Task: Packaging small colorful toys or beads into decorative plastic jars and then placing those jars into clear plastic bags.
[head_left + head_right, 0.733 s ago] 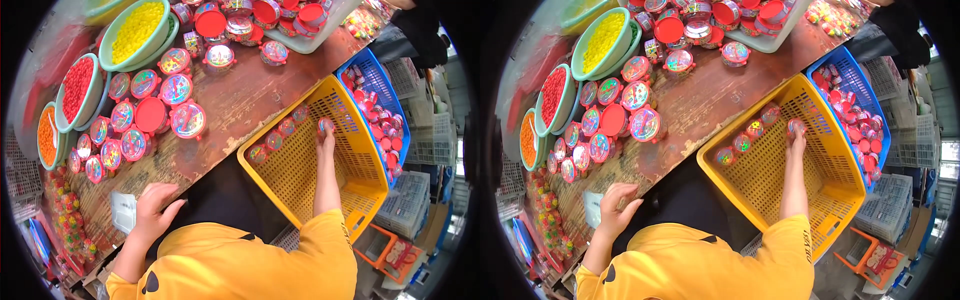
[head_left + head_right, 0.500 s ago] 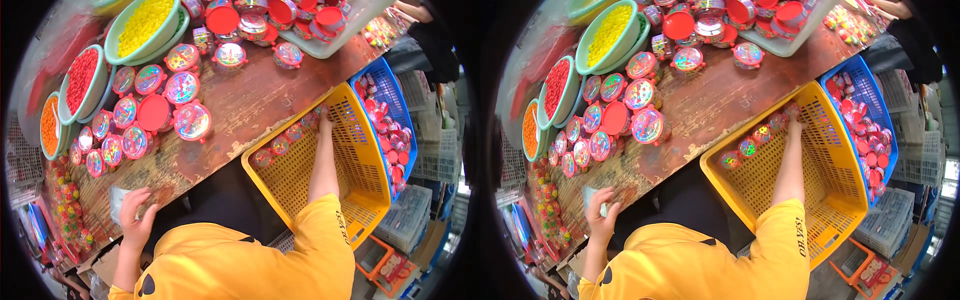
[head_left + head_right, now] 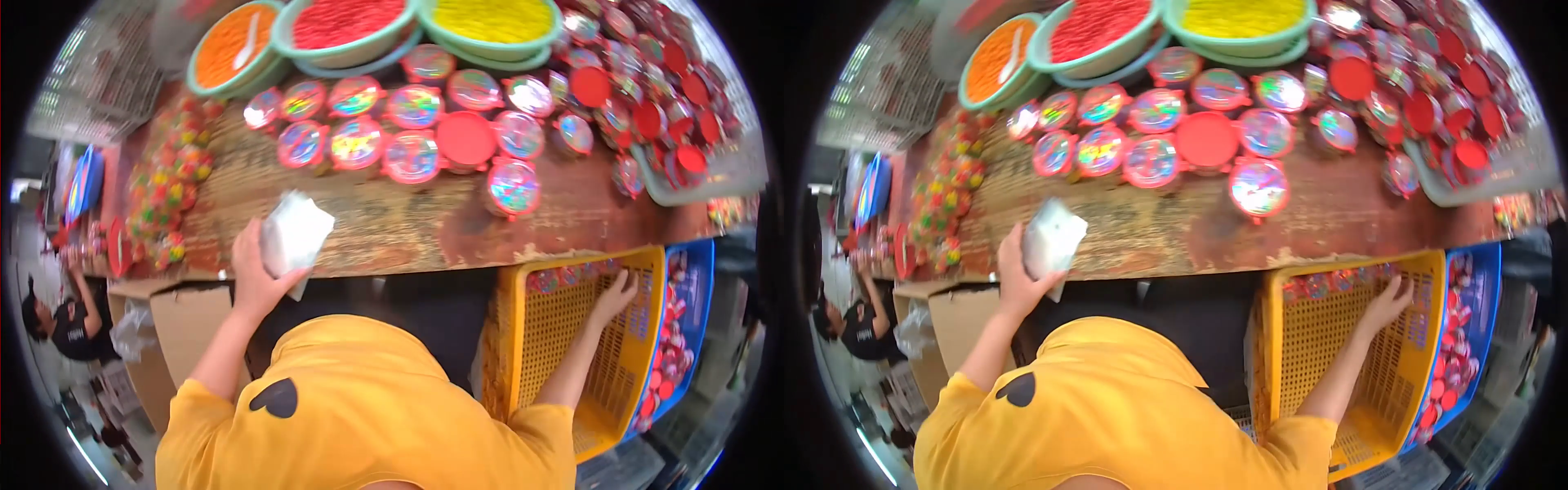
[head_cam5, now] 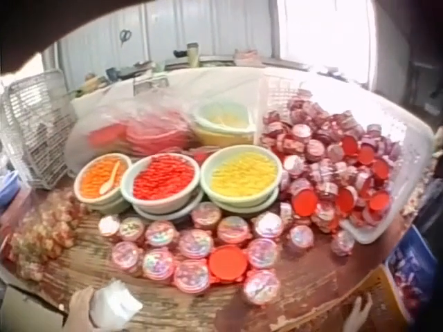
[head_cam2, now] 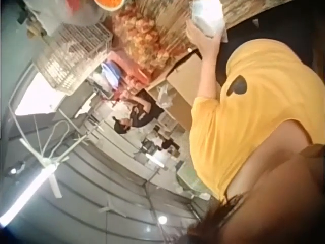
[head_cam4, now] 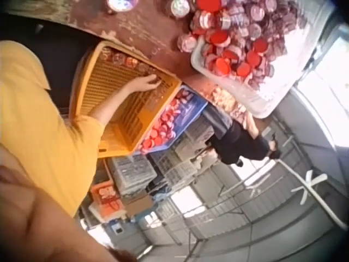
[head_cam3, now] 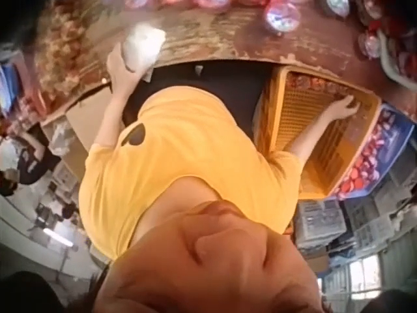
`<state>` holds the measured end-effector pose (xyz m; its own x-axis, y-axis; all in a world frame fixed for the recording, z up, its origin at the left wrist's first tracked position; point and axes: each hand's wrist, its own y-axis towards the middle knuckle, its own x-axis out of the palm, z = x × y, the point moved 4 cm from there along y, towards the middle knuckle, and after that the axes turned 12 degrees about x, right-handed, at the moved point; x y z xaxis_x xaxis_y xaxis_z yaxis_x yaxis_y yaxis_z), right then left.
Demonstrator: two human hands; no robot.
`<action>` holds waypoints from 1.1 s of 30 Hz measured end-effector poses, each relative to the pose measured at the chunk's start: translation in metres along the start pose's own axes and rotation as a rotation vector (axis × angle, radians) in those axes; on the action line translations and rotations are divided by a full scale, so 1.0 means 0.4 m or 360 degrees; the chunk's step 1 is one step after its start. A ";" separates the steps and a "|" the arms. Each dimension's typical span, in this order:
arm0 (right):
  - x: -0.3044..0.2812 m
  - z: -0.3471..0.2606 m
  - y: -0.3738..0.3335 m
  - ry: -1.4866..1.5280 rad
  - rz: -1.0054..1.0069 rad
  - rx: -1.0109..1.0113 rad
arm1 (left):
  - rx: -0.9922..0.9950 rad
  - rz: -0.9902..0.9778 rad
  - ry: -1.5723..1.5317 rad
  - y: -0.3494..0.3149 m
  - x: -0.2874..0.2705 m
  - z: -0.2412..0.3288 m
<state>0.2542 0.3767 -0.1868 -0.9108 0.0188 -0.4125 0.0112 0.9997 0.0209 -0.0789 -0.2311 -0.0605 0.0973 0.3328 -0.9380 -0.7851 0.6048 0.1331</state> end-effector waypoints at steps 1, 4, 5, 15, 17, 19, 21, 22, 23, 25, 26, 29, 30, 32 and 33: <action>0.005 -0.117 -0.102 0.0106 -0.0092 -0.0143 | 0.0097 0.0052 0.0033 0.000 0.011 0.010; 0.084 -0.332 -0.369 0.0042 -0.0440 -0.0801 | 0.0229 0.0155 0.0027 0.008 0.043 0.012; 0.128 -0.418 -0.456 -0.0158 -0.0466 -0.1081 | 0.0246 0.0181 0.0017 0.009 0.050 0.007; 0.400 -0.499 -0.533 -0.0014 -0.1075 -0.0656 | 0.0191 0.0351 -0.0218 0.096 0.041 0.128; 0.379 -0.480 -0.575 -0.0042 -0.1099 -0.0725 | 0.0079 0.0528 -0.0339 0.121 0.023 0.083; 0.356 -0.483 -0.615 -0.0253 -0.1040 -0.0845 | -0.0022 0.0383 -0.0276 0.184 0.042 0.063; 0.357 -0.517 -0.643 -0.0443 -0.0972 -0.0946 | -0.0165 0.0082 -0.0169 0.241 0.054 0.046; 0.359 -0.512 -0.640 -0.0319 -0.1087 -0.0813 | -0.0165 0.0086 -0.0177 0.252 0.052 0.033; 0.364 -0.505 -0.637 -0.0196 -0.1195 -0.0675 | -0.0219 0.0002 -0.0287 0.257 0.057 0.016; 0.377 -0.493 -0.637 -0.0194 -0.1219 -0.0658 | -0.0208 0.0122 -0.0415 0.249 0.054 0.003; 0.381 -0.494 -0.641 -0.0186 -0.1251 -0.0637 | -0.0203 0.0117 -0.0423 0.241 0.062 -0.001; 0.369 -0.489 -0.689 0.0194 -0.1448 -0.0325 | -0.0415 0.0339 -0.1155 0.220 0.092 -0.040; 0.368 -0.490 -0.706 0.0390 -0.1528 -0.0281 | -0.0066 0.0432 -0.0896 0.222 0.081 -0.035; 0.375 -0.521 -0.758 0.0253 -0.1714 -0.0424 | 0.0274 0.0511 -0.0640 0.219 0.069 -0.016; 0.382 -0.546 -0.782 0.0167 -0.1749 -0.0690 | 0.0403 0.0463 -0.0545 0.220 0.058 -0.002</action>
<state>0.0215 0.0639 -0.0573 -0.3745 -0.8681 -0.3257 -0.9204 0.3905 0.0176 -0.1463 -0.1707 -0.0707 0.1252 0.7054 -0.6977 -0.6409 0.5943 0.4859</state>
